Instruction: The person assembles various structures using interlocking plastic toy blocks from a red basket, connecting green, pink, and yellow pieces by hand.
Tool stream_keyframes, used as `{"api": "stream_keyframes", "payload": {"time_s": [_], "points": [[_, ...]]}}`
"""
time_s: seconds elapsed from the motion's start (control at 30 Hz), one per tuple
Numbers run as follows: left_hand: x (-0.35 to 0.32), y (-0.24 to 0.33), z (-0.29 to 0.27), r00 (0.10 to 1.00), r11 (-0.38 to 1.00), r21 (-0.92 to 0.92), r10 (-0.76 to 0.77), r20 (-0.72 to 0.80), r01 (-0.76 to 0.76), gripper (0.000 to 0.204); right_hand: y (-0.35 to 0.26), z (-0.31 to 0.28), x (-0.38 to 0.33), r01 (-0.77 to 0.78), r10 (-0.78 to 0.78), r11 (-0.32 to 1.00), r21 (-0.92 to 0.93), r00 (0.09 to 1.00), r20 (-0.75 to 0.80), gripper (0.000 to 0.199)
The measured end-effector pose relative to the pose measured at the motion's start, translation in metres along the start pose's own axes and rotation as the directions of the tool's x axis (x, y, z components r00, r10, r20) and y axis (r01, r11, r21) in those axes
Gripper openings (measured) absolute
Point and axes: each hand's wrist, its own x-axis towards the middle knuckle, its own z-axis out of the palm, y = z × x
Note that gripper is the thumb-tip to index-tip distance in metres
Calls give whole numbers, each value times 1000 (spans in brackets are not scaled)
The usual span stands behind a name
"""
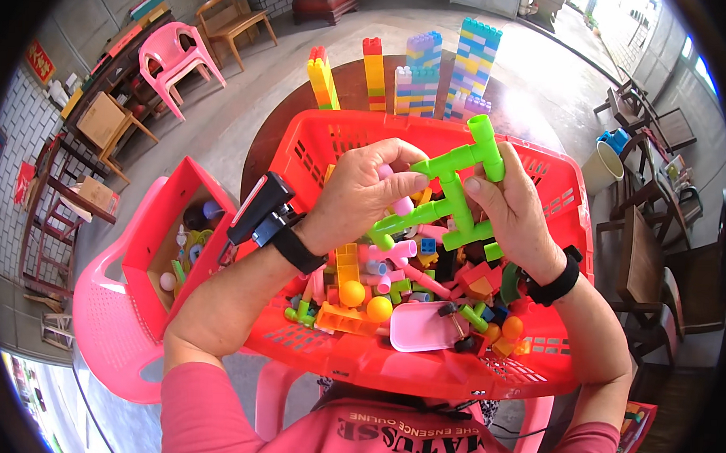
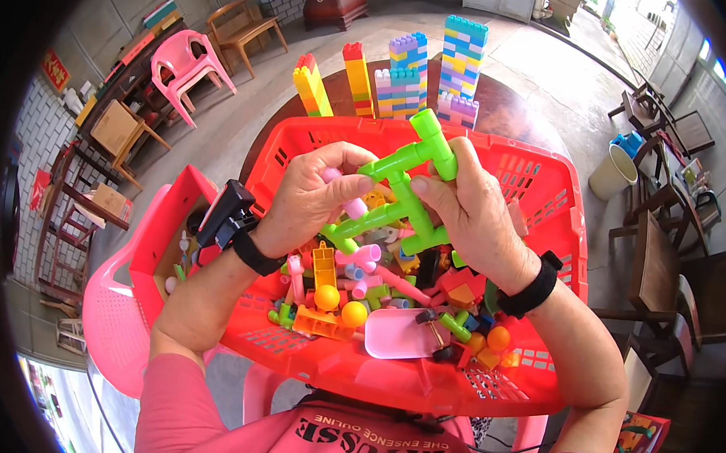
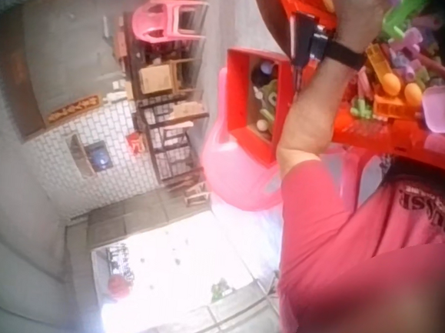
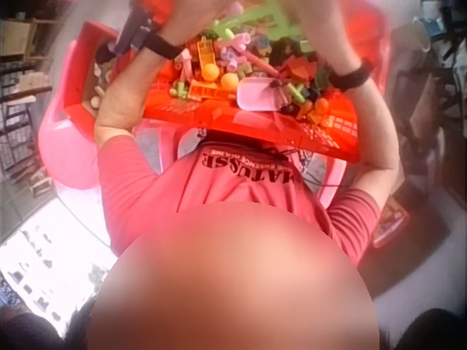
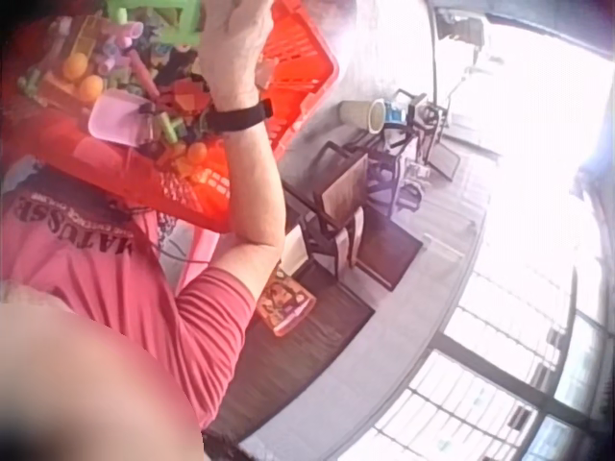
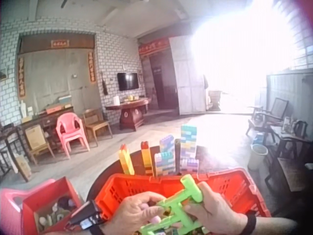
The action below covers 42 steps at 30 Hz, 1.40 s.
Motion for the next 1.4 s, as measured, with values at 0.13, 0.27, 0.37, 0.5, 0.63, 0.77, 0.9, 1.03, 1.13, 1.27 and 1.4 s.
{"api": "stream_keyframes", "payload": {"time_s": [0.13, 0.27, 0.37, 0.5, 0.63, 0.77, 0.9, 1.03, 1.13, 1.27, 1.4], "points": [[-1, 0, 3, 1000, 1000, 7, 26, 11, -26, 25, -3, -3, -1, -15, 14, 999, 31, 999, 32, 21], [-2, 2, 4, 1000, 1000, 18, 15, 27, -15, 29, -5, 1, -4, -13, 13, 1000, 24, 1000, 23, 21], [-4, 7, 3, 1000, 998, 62, 5, 26, -7, 28, -7, 6, -8, 24, -24, 999, -25, 1000, 2, 21], [-6, 9, 4, 999, 997, 64, 32, 21, -33, 27, -8, 11, -14, 93, -98, 989, -119, 994, -44, 21], [0, 3, 5, 998, 998, 32, 48, 31, -49, 32, -3, 4, -6, 8, -8, 1000, 7, 1000, -24, 22], [14, -8, -1, 996, 988, -154, 48, 81, -35, 49, 7, -23, 15, -69, 71, 997, 39, 997, -31, 26], [20, -19, -8, 998, 951, -306, 44, -35, -52, 59, 11, -40, 20, -115, 128, 989, 93, 982, -142, 27], [13, -29, 3, 999, 870, -492, -53, -13, 40, 41, 8, -33, 17, -95, 124, 976, 198, 983, -138, 28], [4, -30, 13, 998, 868, -494, -65, 3, 58, 27, 0, -34, 14, -149, 158, 939, 311, 987, -3, 25], [0, -22, 13, 998, 895, -445, -53, -14, 42, 21, -10, -32, 9, -178, 176, 882, 436, 983, 45, 28], [-3, -16, 13, 997, 926, -375, -68, -49, 45, 19, -12, -21, 4, -91, 96, 936, 341, 995, 3, 34]]}}
